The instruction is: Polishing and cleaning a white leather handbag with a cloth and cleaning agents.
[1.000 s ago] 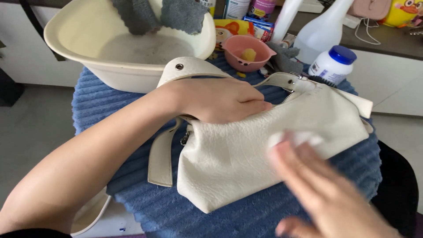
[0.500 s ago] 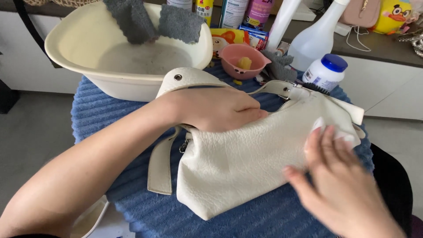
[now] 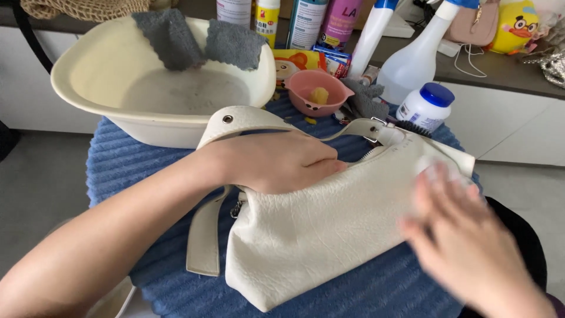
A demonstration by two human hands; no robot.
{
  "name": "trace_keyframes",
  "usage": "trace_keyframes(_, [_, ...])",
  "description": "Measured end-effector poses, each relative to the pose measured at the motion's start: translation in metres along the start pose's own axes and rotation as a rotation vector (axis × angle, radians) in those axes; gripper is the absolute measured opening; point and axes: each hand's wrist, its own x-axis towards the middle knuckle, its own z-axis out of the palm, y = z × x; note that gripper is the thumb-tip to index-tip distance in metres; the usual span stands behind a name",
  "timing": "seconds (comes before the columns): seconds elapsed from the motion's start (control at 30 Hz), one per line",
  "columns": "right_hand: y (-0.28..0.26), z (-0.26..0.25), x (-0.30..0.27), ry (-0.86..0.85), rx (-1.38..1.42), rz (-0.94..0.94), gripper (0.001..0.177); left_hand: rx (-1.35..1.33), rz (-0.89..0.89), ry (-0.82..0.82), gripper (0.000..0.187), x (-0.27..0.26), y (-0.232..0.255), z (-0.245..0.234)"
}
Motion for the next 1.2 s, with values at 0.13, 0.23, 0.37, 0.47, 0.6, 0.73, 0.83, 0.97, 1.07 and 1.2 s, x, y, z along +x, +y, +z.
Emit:
trace_keyframes(0.13, [0.0,-0.036,0.029,-0.546,0.27,0.428,0.085,-0.037,-0.029,-0.021,0.051,0.0,0.002,-0.002])
trace_keyframes(0.23, [-0.02,-0.031,0.024,-0.373,0.401,0.19,0.085,-0.036,-0.037,-0.026,0.05,0.001,0.002,-0.003])
trace_keyframes(0.37, [-0.047,-0.033,0.007,0.038,0.513,-0.339,0.107,0.005,-0.017,-0.027,0.051,0.003,-0.002,0.001])
trace_keyframes(0.47, [-0.042,-0.041,0.005,0.154,0.524,-0.582,0.091,0.009,-0.035,-0.032,0.051,0.002,-0.001,-0.001])
trace_keyframes(0.6, [-0.005,-0.02,0.015,0.224,0.401,-0.47,0.066,0.004,-0.043,-0.015,0.051,0.004,-0.003,0.001])
trace_keyframes(0.73, [0.029,0.0,0.039,0.033,0.253,-0.21,0.057,0.018,-0.041,-0.032,0.051,0.004,-0.002,0.001])
trace_keyframes(0.83, [0.038,-0.004,0.054,-0.13,0.335,-0.008,0.063,0.024,-0.042,-0.037,0.052,0.004,-0.001,0.0])
trace_keyframes(0.97, [0.018,-0.02,0.054,-0.02,0.507,-0.117,0.064,0.025,-0.018,-0.033,0.051,0.004,-0.002,0.0])
trace_keyframes(1.07, [-0.001,-0.026,0.037,0.007,0.685,-0.333,0.066,-0.01,-0.049,-0.058,0.05,0.003,0.002,-0.001])
trace_keyframes(1.2, [0.024,-0.004,0.04,0.098,0.648,-0.396,0.061,-0.011,-0.039,-0.064,0.05,0.004,-0.002,0.0])
